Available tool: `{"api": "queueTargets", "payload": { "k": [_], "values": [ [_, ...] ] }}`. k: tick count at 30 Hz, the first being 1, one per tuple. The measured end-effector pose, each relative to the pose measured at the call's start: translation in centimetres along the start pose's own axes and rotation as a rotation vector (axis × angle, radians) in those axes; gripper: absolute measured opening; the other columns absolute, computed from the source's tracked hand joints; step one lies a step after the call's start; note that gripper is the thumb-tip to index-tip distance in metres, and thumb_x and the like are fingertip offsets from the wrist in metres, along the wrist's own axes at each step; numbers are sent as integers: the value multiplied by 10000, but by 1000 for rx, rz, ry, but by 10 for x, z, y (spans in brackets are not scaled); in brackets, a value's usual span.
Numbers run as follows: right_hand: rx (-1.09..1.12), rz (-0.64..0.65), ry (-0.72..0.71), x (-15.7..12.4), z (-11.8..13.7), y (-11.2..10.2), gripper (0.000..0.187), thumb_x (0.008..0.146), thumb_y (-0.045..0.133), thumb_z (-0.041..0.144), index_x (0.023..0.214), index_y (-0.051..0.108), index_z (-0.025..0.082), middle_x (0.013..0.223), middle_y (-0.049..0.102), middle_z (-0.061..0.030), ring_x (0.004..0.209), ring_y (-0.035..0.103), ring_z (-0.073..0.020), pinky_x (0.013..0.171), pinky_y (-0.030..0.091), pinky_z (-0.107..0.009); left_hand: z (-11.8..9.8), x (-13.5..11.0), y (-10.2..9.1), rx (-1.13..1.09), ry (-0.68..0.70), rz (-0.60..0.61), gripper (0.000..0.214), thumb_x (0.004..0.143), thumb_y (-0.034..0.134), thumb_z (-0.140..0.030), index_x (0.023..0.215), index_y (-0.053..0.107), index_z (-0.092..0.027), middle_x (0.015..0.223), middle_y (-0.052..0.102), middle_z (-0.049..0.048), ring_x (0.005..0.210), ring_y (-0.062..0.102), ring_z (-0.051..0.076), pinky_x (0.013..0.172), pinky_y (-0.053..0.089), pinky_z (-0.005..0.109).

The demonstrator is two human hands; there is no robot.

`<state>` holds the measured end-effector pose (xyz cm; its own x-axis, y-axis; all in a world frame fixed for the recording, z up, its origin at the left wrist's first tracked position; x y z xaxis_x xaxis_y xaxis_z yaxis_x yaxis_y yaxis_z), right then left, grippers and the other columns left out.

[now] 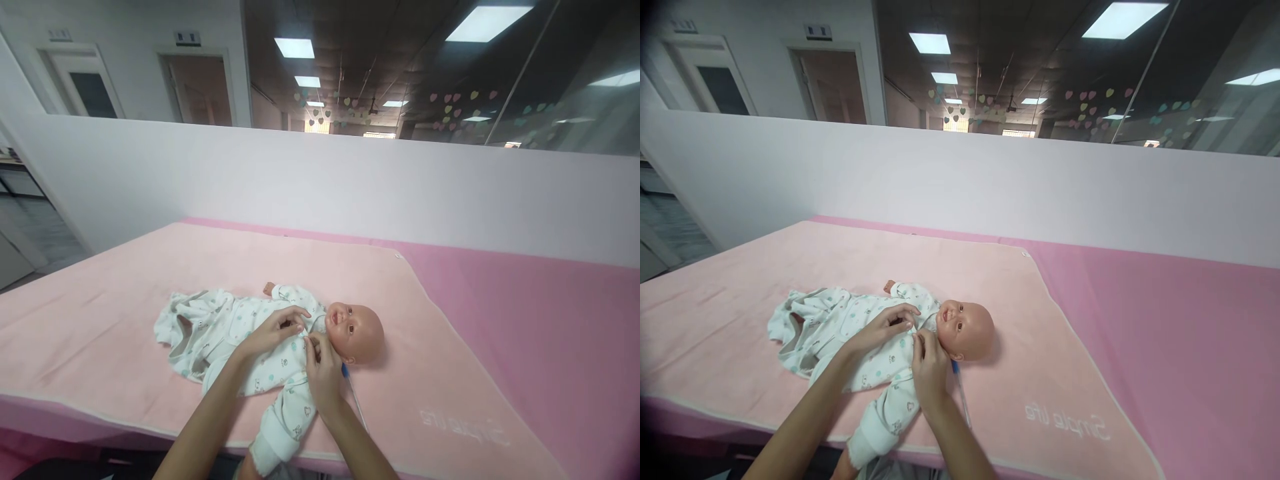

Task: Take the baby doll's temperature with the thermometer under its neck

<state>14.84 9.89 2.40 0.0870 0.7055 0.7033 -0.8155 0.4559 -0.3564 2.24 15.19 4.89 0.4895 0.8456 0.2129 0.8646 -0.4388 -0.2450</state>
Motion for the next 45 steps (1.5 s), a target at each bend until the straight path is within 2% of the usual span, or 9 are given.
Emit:
{"api": "queueTargets", "payload": {
  "k": [6, 10, 17, 20, 25, 28, 35, 39, 45],
  "values": [
    [4, -4, -35, 3, 5, 0, 202, 910, 431, 278, 899, 610, 185, 759, 672, -41, 591, 606, -123, 581, 471, -225, -2, 2, 2, -36, 18, -84, 377, 805, 583, -375, 1121, 539, -175, 715, 573, 8, 703, 519, 147, 681, 392, 256],
    [19, -11, -31, 5, 4, 0, 205, 903, 436, 269, 877, 622, 187, 748, 672, -43, 614, 612, -132, 600, 478, -230, 1, 4, 1, -26, 42, -142, 279, 802, 582, -357, 994, 578, -153, 646, 542, -7, 648, 504, 131, 644, 385, 243],
    [10, -40, 0, 3, 2, -1, 196, 892, 449, 261, 940, 624, 187, 755, 666, -39, 652, 617, -138, 627, 492, -238, 2, 1, -2, -24, -12, -145, 269, 805, 587, -383, 951, 610, -158, 723, 599, 18, 710, 536, 145, 658, 395, 248],
    [6, -38, -20, 3, 3, 0, 211, 891, 435, 244, 957, 628, 189, 805, 664, -53, 701, 628, -145, 642, 506, -244, 1, 0, -6, 20, 8, -214, 263, 799, 589, -390, 905, 628, -153, 753, 615, 31, 719, 549, 154, 654, 412, 252],
    [-36, -62, -101, 3, 7, -1, 254, 891, 425, 233, 1008, 647, 192, 992, 642, -95, 852, 641, -166, 702, 534, -258, -1, -21, -19, 189, 73, -510, 238, 833, 530, -382, 881, 624, -168, 790, 638, 40, 707, 567, 166, 641, 434, 267],
    [-90, -49, -170, 2, 12, -1, 274, 893, 420, 216, 1037, 651, 190, 1033, 648, -100, 918, 642, -182, 740, 538, -264, -5, -44, -18, 400, 145, -603, 193, 849, 497, -338, 898, 617, -194, 847, 651, 51, 792, 583, 197, 713, 444, 301],
    [-124, 133, -410, 5, 35, 13, 313, 899, 409, 211, 1142, 605, 188, 1074, 662, -89, 916, 654, -174, 707, 531, -236, -6, -65, 1, 842, 291, -577, 209, 802, 487, -213, 975, 605, -202, 973, 644, 77, 905, 565, 238, 819, 411, 370],
    [-151, 182, -371, 7, 35, 18, 290, 900, 405, 234, 1088, 619, 181, 1037, 666, -77, 817, 658, -145, 640, 503, -218, -8, -67, 4, 934, 285, -633, 220, 795, 476, -203, 976, 600, -192, 954, 635, 77, 872, 556, 234, 792, 402, 366],
    [-201, 222, -358, 3, 32, 20, 280, 886, 405, 238, 1073, 609, 192, 1013, 643, -69, 814, 630, -132, 622, 453, -195, -9, -71, 9, 1017, 236, -665, 193, 777, 481, -200, 941, 581, -184, 914, 618, 74, 842, 535, 233, 778, 384, 364]
  ]
}}
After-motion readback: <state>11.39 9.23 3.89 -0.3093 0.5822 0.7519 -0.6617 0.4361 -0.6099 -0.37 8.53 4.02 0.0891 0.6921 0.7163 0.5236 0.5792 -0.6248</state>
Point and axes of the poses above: each hand's wrist, its own x-axis towards the middle knuckle, its own y-axis out of the palm, z = x × y, the point moved 6 cm from there along x, towards the middle knuckle
